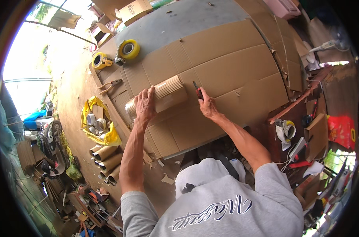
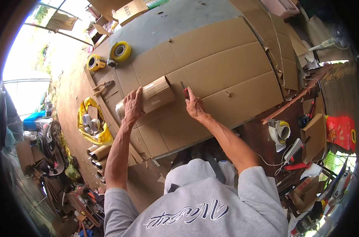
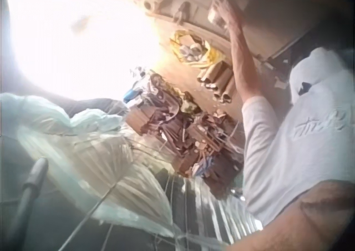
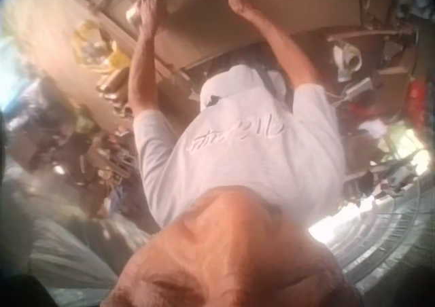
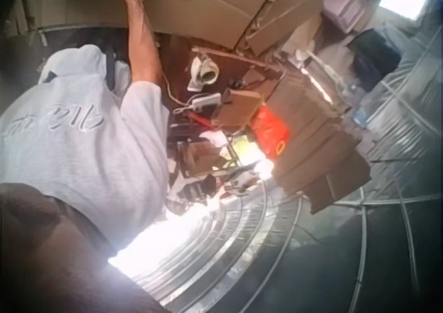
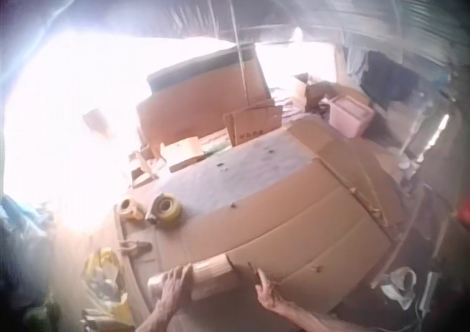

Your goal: The person cuts a large piece of cardboard with a utility knife, folds it into a box shape, and secures the edges with a tape dispenser. The person then places a shipping label on the finished box.

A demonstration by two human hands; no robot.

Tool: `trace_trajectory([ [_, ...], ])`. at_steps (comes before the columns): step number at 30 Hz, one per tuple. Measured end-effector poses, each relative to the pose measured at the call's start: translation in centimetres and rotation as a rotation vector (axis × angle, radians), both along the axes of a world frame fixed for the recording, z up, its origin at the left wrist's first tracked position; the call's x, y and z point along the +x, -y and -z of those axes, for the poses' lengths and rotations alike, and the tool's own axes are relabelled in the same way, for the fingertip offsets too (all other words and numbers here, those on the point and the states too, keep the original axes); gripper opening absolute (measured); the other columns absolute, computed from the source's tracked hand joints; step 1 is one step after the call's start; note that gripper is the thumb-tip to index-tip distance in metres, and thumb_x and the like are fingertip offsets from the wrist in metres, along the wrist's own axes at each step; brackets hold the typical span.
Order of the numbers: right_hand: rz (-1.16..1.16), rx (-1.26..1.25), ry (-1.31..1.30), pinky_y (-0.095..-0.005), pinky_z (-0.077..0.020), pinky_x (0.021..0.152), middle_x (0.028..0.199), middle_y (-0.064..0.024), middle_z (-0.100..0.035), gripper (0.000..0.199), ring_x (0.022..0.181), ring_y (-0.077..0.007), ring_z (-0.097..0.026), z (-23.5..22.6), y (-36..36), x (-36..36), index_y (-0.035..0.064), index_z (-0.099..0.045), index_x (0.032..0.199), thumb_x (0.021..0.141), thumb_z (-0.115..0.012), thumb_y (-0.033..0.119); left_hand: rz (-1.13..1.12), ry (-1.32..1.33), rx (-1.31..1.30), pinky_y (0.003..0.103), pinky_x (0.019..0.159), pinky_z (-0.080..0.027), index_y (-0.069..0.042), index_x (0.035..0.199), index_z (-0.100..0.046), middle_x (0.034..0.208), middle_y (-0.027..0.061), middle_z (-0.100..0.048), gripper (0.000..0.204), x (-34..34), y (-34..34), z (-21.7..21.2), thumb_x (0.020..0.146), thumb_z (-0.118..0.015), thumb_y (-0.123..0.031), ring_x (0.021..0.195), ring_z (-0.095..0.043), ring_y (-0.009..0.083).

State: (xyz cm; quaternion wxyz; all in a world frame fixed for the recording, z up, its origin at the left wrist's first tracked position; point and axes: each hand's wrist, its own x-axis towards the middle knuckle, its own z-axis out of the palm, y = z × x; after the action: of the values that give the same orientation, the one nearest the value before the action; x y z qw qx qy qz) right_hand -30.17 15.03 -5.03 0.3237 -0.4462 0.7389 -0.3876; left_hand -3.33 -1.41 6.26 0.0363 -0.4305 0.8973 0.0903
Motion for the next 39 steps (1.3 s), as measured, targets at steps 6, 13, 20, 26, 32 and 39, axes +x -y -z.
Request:
trace_trajectory([
  [6,-0.079,-0.032,-0.133,-0.0539,-0.0531,0.085,0.106,-0.0354,-0.068,0.065,0.099,-0.0533,-0.067,0.3,2.4,1.6,-0.0027,-0.035,0.156,0.096,-0.059,0.004,0.002,-0.049,-0.077,0.052,0.116,-0.032,-0.014,0.156,-0.038,0.143,0.0173,-0.048,0.111,0.6,-0.3,0.9,0.056,-0.083,-0.003,0.136,-0.045,0.0378],
  [13,-0.041,0.019,-0.188,-0.0555,-0.0517,0.081,0.097,-0.0335,-0.068,0.067,0.091,-0.0521,-0.067,0.7,3.8,2.0,-0.0010,-0.036,0.157,0.095,-0.060,0.003,-0.014,-0.052,-0.076,0.053,0.118,-0.031,-0.016,0.156,-0.039,0.146,0.0176,-0.047,0.111,0.5,-0.7,0.9,0.056,-0.084,-0.001,0.138,-0.044,0.0381],
  [20,-0.081,0.069,-0.178,-0.0537,-0.0540,0.089,0.122,-0.0347,-0.065,0.064,0.107,-0.0517,-0.066,0.3,3.9,2.1,-0.0054,-0.034,0.156,0.094,-0.050,-0.002,-0.041,-0.032,-0.025,0.055,0.119,-0.030,-0.016,0.158,-0.037,0.149,0.0180,-0.045,0.117,0.6,-0.6,1.0,0.053,-0.086,0.002,0.141,-0.042,0.0382],
  [26,-0.053,-0.148,-0.367,-0.0534,-0.0557,0.090,0.124,-0.0334,-0.065,0.064,0.106,-0.0498,-0.067,3.4,3.9,2.4,-0.0040,-0.033,0.157,0.095,-0.046,-0.004,-0.012,-0.079,-0.082,0.059,0.118,-0.029,-0.016,0.159,-0.035,0.149,0.0189,-0.044,0.112,0.6,-0.7,1.0,0.060,-0.085,-0.008,0.141,-0.041,0.0392],
  [32,-0.166,0.279,-0.428,-0.0538,-0.0573,0.082,0.112,-0.0366,-0.065,0.066,0.098,-0.0503,-0.068,1.8,4.8,2.9,-0.0035,-0.030,0.159,0.094,-0.046,-0.004,-0.152,-0.074,-0.116,0.056,0.111,-0.037,-0.012,0.162,-0.028,0.144,0.0211,-0.047,0.124,2.0,0.9,0.7,0.057,-0.092,-0.024,0.133,-0.046,0.0410],
  [39,-0.085,0.083,-0.342,-0.0548,-0.0578,0.083,0.113,-0.0410,-0.063,0.072,0.098,-0.0534,-0.068,2.2,4.4,2.9,-0.0036,-0.027,0.160,0.091,-0.050,-0.002,-0.708,0.047,0.037,0.054,0.103,-0.047,-0.010,0.166,-0.018,0.136,0.0248,-0.051,0.128,2.4,7.1,-0.7,0.064,-0.091,-0.036,0.126,-0.053,0.0409],
])
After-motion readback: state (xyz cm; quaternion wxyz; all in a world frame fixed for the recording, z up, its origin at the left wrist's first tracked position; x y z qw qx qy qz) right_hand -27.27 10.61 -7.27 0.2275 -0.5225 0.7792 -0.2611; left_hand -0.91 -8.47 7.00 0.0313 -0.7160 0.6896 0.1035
